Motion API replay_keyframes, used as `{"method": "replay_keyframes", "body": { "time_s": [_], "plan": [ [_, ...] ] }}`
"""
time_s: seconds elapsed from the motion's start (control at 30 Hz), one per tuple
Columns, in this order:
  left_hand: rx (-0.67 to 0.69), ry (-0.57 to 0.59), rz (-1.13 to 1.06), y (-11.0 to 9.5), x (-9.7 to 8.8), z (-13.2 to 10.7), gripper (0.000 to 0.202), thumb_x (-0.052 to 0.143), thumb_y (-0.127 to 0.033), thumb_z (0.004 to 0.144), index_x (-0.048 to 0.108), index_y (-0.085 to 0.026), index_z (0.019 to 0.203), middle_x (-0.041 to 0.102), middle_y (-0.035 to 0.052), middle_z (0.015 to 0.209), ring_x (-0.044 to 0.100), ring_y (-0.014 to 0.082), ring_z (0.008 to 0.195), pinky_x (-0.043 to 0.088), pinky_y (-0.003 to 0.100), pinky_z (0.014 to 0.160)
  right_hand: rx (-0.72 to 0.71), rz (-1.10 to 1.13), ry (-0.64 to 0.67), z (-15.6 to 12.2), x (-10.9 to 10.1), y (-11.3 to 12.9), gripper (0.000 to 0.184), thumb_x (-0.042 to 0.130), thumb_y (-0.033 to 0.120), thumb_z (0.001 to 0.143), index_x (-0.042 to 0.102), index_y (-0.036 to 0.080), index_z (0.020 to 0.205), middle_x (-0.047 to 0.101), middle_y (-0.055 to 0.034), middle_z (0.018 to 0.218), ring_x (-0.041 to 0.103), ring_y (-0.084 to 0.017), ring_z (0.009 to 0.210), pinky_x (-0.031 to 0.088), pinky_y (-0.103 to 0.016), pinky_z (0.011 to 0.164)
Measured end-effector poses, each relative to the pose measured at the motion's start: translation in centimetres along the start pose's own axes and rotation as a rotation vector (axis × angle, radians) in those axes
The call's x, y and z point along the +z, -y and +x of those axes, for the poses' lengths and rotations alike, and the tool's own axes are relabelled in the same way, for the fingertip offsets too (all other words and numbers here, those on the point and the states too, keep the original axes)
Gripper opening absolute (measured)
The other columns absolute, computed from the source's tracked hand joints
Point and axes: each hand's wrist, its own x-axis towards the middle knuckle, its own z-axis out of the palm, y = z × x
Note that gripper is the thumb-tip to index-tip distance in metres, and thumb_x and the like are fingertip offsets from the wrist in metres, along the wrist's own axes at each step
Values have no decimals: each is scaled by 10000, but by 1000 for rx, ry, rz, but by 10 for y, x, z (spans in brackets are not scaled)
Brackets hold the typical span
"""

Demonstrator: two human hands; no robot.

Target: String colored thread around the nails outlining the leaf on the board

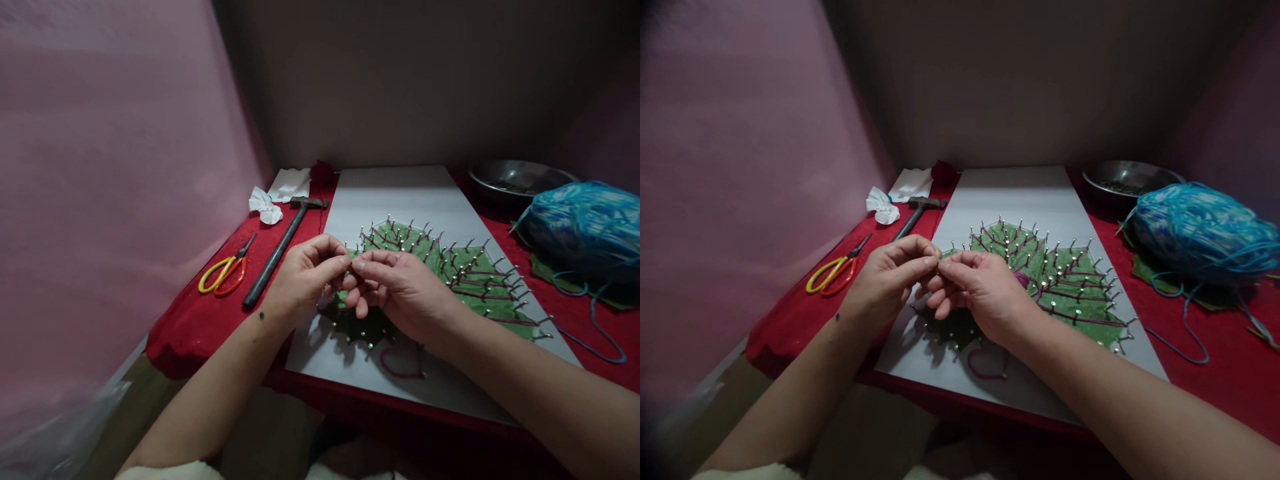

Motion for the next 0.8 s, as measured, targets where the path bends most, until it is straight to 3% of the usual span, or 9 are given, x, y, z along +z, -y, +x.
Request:
{"method": "replay_keyframes", "body": {
  "time_s": [0.43, 0.67, 0.8],
  "plan": [
    [-9, 23, -192, 5, 1, 0, 109, 584, -216, 817, 518, -163, 748, 513, -35, 575, 500, 66, 478, 391, 184, 447, 1, 27, -28, 0, 4, -2, 100, 642, 199, 735, 602, 115, 699, 680, -69, 715, 611, -118, 511, 511, -234, 458],
    [41, 39, -204, 5, 0, 0, 83, 577, -193, 836, 532, -154, 776, 501, -45, 531, 513, 70, 474, 388, 185, 454, -7, 36, -43, -1, 6, -2, 110, 641, 188, 709, 575, 130, 642, 666, -48, 658, 614, -126, 498, 505, -220, 428],
    [48, -7, -167, 2, -1, -1, 97, 586, -201, 831, 530, -147, 772, 490, -49, 500, 458, 61, 424, 344, 180, 410, 3, 22, -44, -1, 6, -3, 119, 636, 193, 709, 558, 132, 642, 660, -52, 650, 621, -140, 497, 512, -238, 445]
  ]
}}
